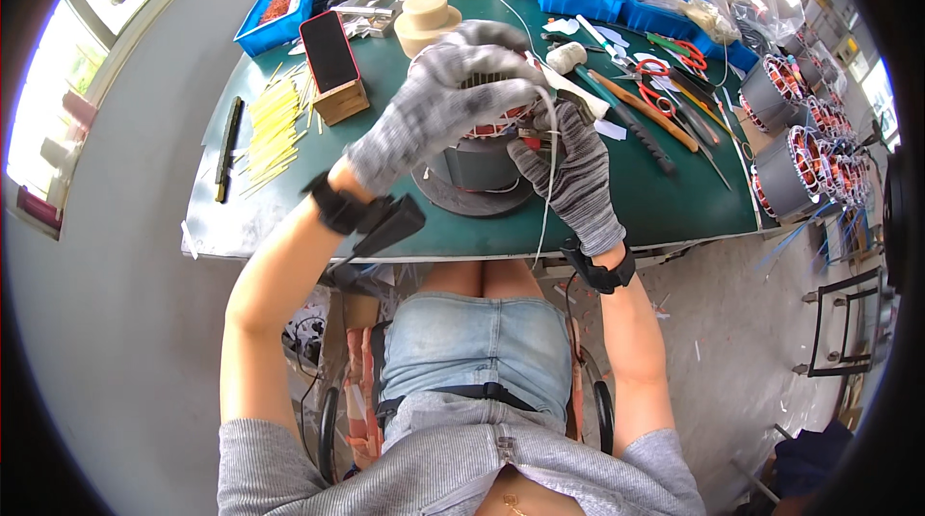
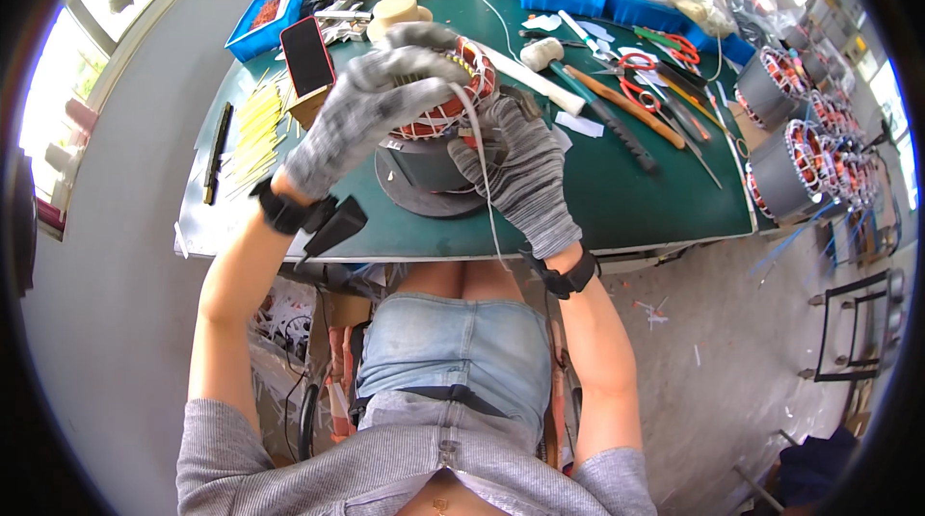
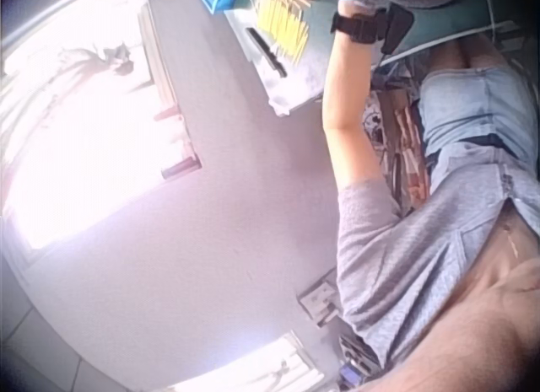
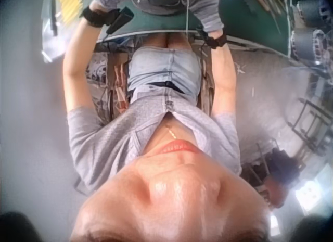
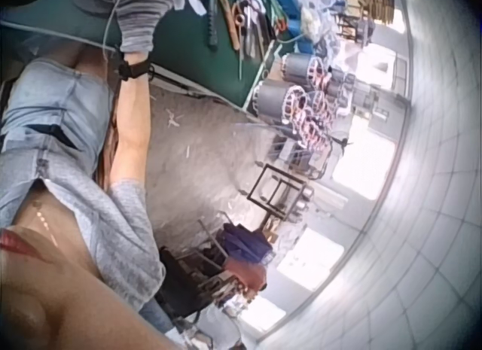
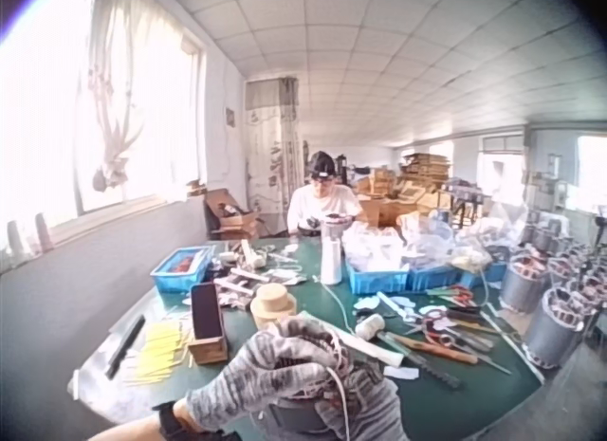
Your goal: Assembling or winding a motor stator using wire and a mallet.
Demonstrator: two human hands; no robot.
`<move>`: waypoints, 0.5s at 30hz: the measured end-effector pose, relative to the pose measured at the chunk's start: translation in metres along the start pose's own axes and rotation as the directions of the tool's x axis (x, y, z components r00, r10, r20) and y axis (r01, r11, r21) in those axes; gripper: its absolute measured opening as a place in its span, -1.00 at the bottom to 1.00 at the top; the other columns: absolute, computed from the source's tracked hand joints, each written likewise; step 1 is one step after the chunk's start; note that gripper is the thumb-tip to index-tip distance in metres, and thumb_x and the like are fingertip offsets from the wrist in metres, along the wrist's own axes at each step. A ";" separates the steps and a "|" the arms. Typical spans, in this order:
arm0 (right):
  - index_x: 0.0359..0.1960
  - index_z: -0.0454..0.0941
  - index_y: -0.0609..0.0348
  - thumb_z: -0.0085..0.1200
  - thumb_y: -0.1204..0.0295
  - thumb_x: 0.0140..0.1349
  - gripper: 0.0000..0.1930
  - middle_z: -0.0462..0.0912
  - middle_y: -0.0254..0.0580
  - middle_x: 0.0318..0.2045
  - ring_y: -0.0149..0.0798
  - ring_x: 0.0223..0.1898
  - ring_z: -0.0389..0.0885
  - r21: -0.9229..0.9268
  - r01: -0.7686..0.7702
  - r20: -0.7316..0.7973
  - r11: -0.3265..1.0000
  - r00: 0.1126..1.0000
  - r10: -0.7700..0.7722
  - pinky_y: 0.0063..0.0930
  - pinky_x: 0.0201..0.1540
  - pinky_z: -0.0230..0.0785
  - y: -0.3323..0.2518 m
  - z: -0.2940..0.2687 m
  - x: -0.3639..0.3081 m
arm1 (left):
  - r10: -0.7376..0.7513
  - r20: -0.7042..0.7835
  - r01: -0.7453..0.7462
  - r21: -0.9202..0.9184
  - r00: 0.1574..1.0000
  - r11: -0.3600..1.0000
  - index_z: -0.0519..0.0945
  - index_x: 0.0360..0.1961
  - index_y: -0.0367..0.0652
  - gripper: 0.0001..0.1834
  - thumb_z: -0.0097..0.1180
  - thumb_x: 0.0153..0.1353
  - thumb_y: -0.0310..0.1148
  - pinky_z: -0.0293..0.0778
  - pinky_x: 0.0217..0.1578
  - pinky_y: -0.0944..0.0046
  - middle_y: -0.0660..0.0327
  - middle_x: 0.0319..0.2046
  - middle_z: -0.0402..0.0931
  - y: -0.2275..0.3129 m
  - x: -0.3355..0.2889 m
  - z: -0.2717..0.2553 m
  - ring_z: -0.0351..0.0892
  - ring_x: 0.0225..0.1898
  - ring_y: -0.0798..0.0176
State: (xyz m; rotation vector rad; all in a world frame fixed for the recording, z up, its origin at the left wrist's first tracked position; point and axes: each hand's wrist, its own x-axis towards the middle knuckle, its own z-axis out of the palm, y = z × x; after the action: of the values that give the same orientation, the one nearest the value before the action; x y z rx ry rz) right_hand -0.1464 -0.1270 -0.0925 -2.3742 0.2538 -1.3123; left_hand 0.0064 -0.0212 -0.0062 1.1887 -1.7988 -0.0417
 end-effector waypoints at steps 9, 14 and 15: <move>-0.38 0.33 0.16 0.30 0.40 -0.04 -0.66 0.40 -0.34 -0.46 -0.47 -0.36 0.41 0.423 -0.248 0.080 0.871 0.968 0.237 -0.55 -0.22 0.36 0.019 -0.011 0.021 | -0.658 -0.544 0.443 -0.487 0.520 0.753 0.45 -0.03 -0.21 -0.69 0.01 0.22 -0.34 0.36 -0.32 0.50 0.34 -0.23 0.44 0.093 -0.152 -0.121 0.40 -0.36 0.47; -0.30 0.27 0.14 0.26 0.36 0.02 -0.63 0.34 -0.36 -0.38 -0.48 -0.31 0.39 0.388 -0.303 0.055 0.870 0.950 0.306 -0.57 -0.19 0.34 0.012 -0.017 0.006 | 0.005 -0.778 0.778 0.628 0.628 0.034 0.47 -0.07 -0.21 -0.65 -0.10 0.29 -0.17 0.38 -0.07 0.36 0.25 -0.19 0.48 0.184 -0.405 -0.334 0.45 -0.16 0.33; -0.25 0.25 0.15 0.26 0.30 0.02 -0.58 0.31 -0.32 -0.35 -0.45 -0.29 0.40 0.251 -0.329 0.082 0.911 0.944 0.318 -0.56 -0.20 0.34 0.003 -0.025 0.004 | 0.105 -0.988 0.937 0.143 0.115 0.320 0.51 -0.15 -0.19 -0.68 -0.08 0.27 -0.16 0.43 -0.26 0.35 0.24 -0.37 0.51 0.196 -0.424 -0.336 0.47 -0.34 0.33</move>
State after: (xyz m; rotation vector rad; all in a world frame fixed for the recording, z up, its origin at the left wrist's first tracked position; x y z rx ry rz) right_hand -0.1654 -0.1378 -0.0794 -2.0292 0.4157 -1.0688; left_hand 0.1427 0.5373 -0.0133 1.9051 -0.0007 1.0728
